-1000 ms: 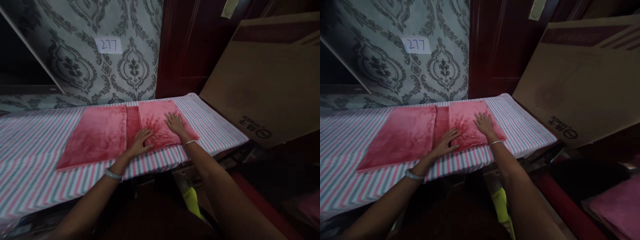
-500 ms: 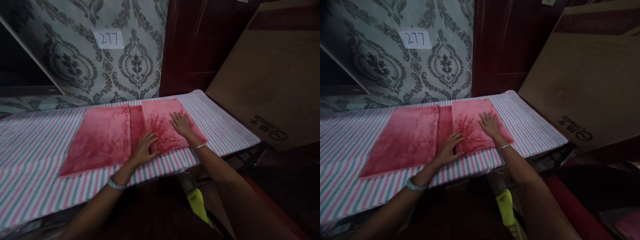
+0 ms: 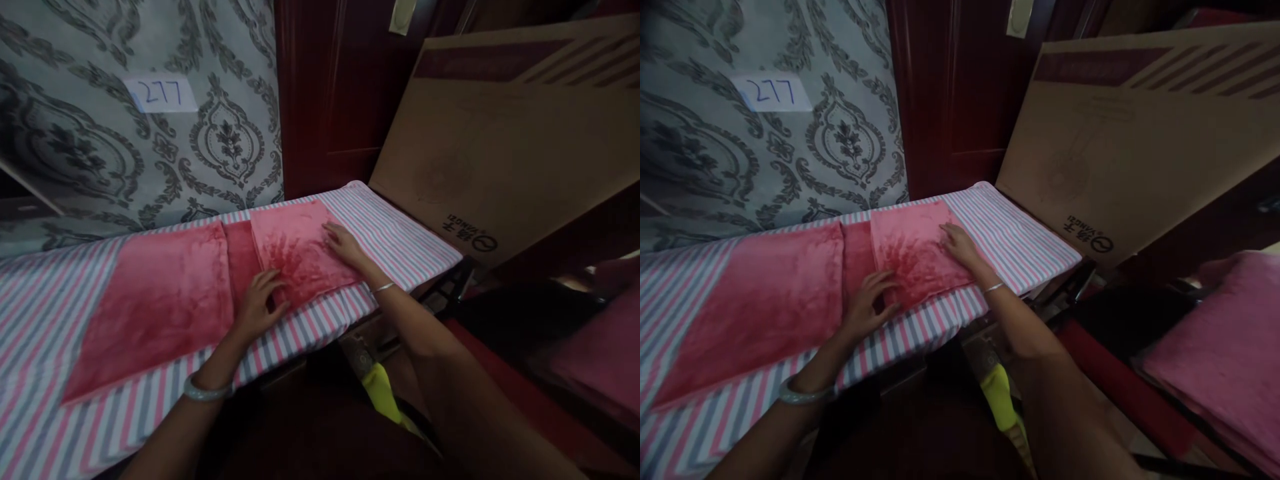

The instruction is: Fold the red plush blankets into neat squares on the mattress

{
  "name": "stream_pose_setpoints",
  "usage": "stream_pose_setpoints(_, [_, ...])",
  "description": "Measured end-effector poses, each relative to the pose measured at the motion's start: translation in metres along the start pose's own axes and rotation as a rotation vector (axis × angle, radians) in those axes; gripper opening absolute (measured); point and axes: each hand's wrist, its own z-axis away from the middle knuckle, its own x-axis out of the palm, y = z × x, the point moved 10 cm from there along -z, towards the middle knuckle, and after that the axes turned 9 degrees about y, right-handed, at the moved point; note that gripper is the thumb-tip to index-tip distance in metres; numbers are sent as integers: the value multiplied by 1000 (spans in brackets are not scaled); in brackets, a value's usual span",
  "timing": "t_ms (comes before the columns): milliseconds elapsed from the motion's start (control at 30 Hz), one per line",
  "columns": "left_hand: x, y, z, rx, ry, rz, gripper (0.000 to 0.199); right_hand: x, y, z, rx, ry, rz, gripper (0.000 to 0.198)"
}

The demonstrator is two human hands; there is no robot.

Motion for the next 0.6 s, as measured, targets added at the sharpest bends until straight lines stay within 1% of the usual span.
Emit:
stream_pose_setpoints(67, [-4,1,-1,13,35,-5,38,-30,8,22,-36,96,-62,44])
stream_pose_setpoints(133, [-6,3,-1,20,59,-7,36,-47,15,52,-74,117,-131,36])
stream_pose_setpoints(233, [-7,6,-2,29,67,-8,33,-49,27,92,-98,85,-218,30])
stream_pose_setpoints(300, [-6,8,-2,23,56,-7,29,-45,33,108,-106,85,-249,34])
stream_pose_setpoints(367, [-3,8,-2,3,25,-6,26,-40,38,114,-109,96,-268,38])
stream_pose_setpoints(467, [1,5,-2,-43,-13,-5,22,-35,43,112,-95,81,-285,37])
stream_pose_setpoints(600, [2,-1,-3,-93,-2,30,21,-33,46,107,-60,47,-283,33])
